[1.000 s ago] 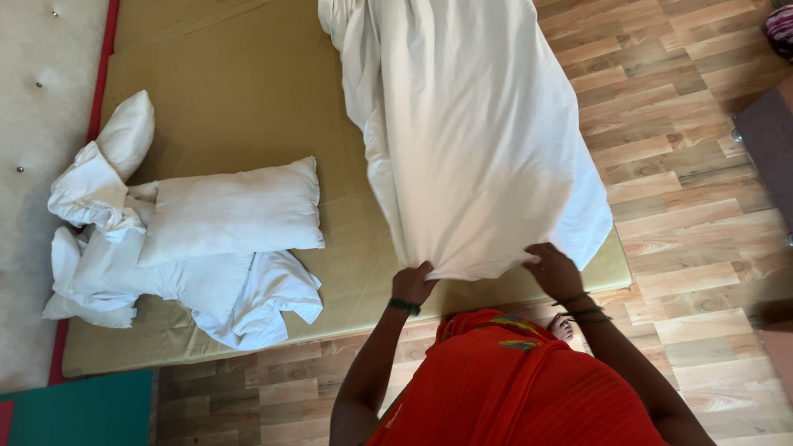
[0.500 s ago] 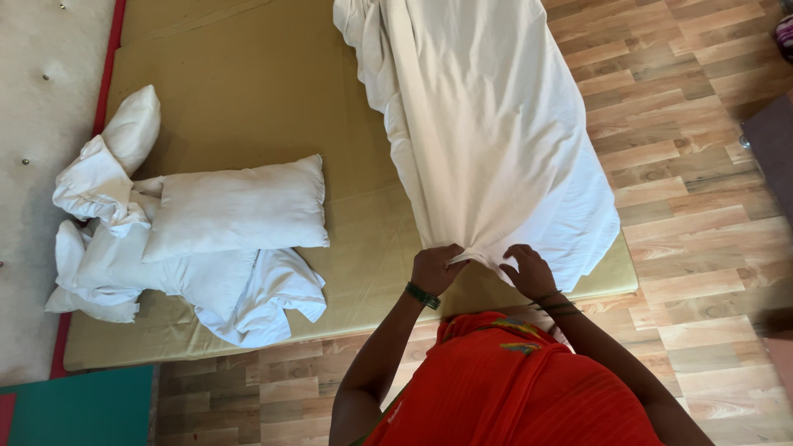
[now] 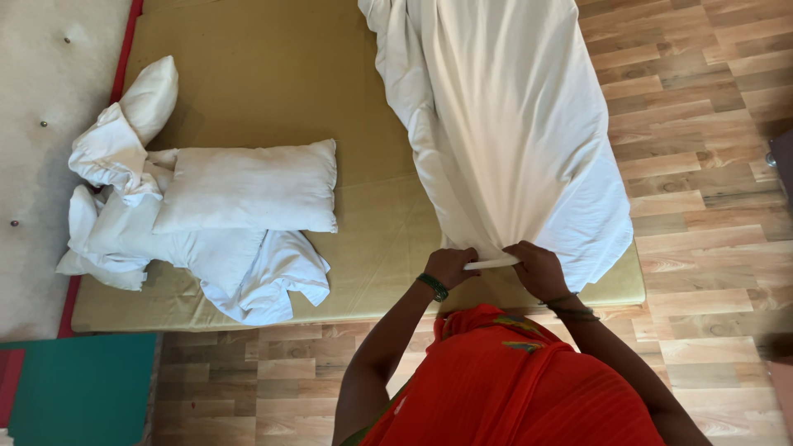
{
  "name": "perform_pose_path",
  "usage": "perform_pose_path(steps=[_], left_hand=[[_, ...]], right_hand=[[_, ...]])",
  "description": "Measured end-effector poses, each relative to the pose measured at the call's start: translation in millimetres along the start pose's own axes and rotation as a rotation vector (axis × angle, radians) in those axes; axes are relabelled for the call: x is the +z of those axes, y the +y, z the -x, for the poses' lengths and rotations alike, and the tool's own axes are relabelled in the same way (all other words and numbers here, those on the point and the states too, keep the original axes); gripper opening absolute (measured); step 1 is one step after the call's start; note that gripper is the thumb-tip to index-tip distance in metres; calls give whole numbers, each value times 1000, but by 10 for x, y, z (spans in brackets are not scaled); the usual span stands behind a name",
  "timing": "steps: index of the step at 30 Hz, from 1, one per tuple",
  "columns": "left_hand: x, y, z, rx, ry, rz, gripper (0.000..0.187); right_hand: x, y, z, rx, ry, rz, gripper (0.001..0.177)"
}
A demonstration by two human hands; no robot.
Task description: The person folds a large white sheet on a bed, smoothing it out and aligning the edges. They also move several white pillows to the side of the bed to clear the workspace before continuing to fold the sheet into a compact bundle.
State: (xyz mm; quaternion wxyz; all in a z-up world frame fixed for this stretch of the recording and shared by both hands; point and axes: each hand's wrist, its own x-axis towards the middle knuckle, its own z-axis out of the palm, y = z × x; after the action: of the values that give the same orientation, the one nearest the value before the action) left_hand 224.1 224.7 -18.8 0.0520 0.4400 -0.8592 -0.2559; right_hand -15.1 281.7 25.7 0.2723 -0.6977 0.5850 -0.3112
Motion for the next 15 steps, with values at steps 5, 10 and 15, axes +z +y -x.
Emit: perform_pose_path(steps=[5,10,15], left_hand=[[212,-376,-271,-106,-100,-251,21],[190,-646,-520,-160,-127,-354,27],[95,-997,-696,-433,-35,-423,28]], right_hand=[[-185,-186,21,-38,126,-79,28],[-408,-17,20,40,192,-178,23],[-499,169,20,62,237,-294,24]])
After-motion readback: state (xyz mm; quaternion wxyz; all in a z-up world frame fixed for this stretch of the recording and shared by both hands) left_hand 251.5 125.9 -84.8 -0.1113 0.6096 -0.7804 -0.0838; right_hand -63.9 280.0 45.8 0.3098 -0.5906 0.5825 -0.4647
